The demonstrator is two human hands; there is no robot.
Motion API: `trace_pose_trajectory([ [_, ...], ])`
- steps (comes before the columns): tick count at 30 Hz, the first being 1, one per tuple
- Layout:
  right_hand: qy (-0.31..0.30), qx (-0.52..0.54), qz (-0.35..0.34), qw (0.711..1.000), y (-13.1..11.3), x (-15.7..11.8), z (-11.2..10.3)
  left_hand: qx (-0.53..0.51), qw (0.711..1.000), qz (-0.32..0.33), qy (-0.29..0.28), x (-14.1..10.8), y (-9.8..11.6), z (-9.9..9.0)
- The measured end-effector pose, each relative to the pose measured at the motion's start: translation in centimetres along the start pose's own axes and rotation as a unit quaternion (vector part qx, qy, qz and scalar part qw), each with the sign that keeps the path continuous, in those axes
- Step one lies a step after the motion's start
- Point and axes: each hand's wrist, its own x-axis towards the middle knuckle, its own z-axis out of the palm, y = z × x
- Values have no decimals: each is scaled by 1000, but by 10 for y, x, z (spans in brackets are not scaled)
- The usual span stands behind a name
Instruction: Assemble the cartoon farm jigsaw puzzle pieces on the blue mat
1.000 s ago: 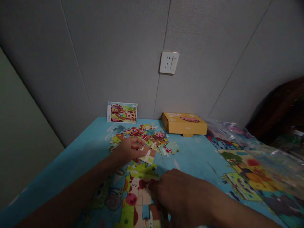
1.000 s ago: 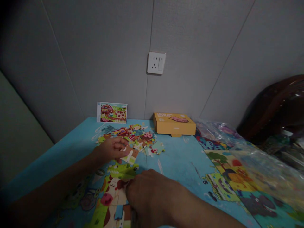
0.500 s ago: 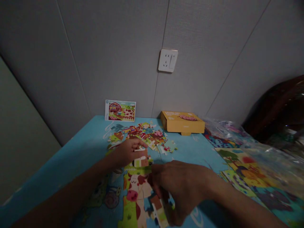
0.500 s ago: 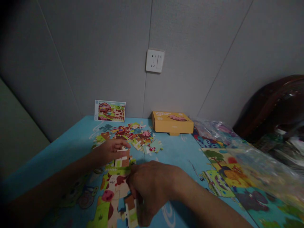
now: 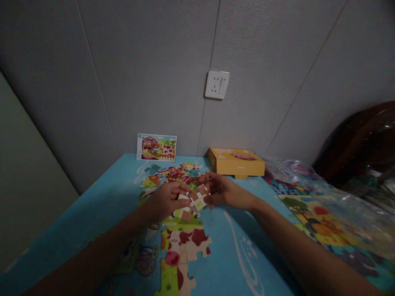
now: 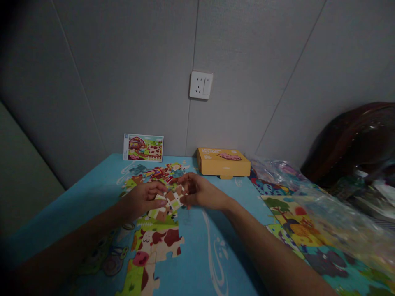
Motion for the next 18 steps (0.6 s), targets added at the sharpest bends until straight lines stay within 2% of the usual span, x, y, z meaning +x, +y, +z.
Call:
trace_pose_trajectory([
  [3, 85, 0, -8, 996, 7, 6, -4, 12, 1000, 19, 11, 1, -1, -1],
  [6, 129, 19, -22, 991, 10, 8, -3, 24, 999, 30, 29, 1, 0, -1],
  [18, 159, -71, -59, 983, 7, 7, 14, 21, 999, 14, -29, -3, 2, 2],
])
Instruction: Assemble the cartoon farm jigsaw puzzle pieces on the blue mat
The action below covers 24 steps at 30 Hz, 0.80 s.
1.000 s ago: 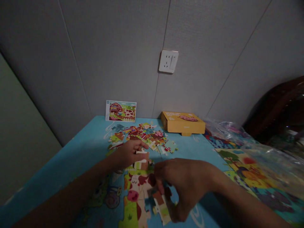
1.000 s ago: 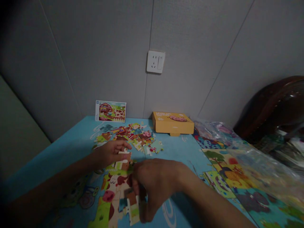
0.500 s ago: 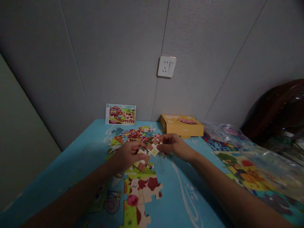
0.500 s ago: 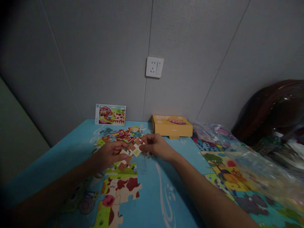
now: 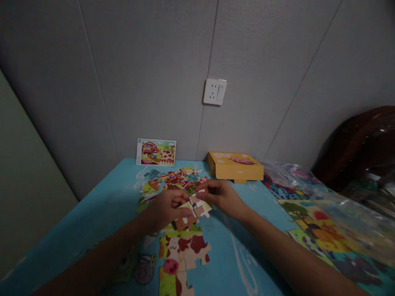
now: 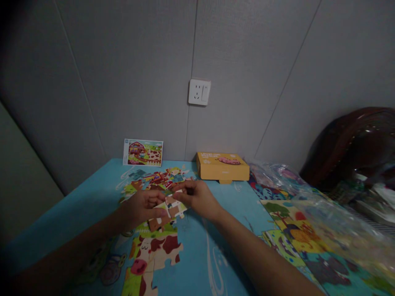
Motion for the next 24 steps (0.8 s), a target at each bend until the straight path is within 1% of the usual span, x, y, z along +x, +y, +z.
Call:
trace_pose_trajectory([
  [4, -5, -26, -21, 999, 0, -1, 0, -7, 1000, -4, 22, 1, -2, -1],
  [8, 6, -51, -47, 998, -3, -2, -1, 2, 1000, -4, 29, 2, -2, -2],
  [12, 2, -78, -43, 996, -4, -4, 1, 18, 999, -13, 36, -1, 3, 0],
  [15, 12, -101, -24, 995, -4, -5, 2, 35, 998, -20, 40, -3, 8, 1],
  [18, 7, -105, -12, 994, -5, -6, 3, 53, 998, -20, 40, -4, 10, 2],
  [24, 4, -147, -63, 987, -8, -7, 5, 60, 996, -40, 44, -4, 10, 3],
])
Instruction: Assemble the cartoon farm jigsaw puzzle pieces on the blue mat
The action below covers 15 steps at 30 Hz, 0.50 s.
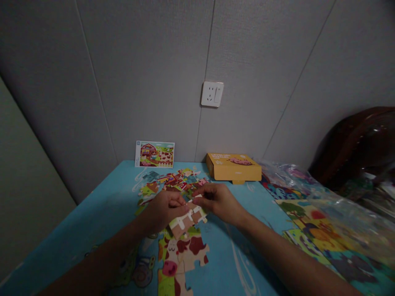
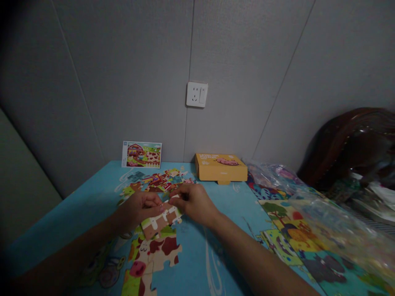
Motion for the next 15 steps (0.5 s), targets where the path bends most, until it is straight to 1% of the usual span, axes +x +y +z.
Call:
trace_pose_trajectory([
  [3, 11, 7, 5, 1000, 2, 0, 2, 8, 1000, 8, 11, 2, -1, -1],
  [5, 36, 32, 18, 999, 5, 1, 2, 5, 999, 21, 35, 5, -3, -3],
  [7, 67, 55, 32, 996, 8, 3, 1, -17, 996, 28, 79, 8, -5, -6],
  [8, 78, 67, 39, 994, 10, 4, 0, -31, 994, 21, 107, 10, -5, -7],
  [10, 81, 94, 54, 991, 11, 5, -1, -55, 986, -7, 154, 11, -5, -9],
  [11, 77, 107, 60, 989, 11, 5, -1, -67, 983, -23, 168, 12, -5, -9],
  [13, 71, 119, 60, 988, 12, 5, 1, -95, 981, -44, 166, 12, -2, -7],
  [15, 71, 111, 48, 990, 13, 4, 3, -132, 981, -42, 133, 11, 0, -4],
])
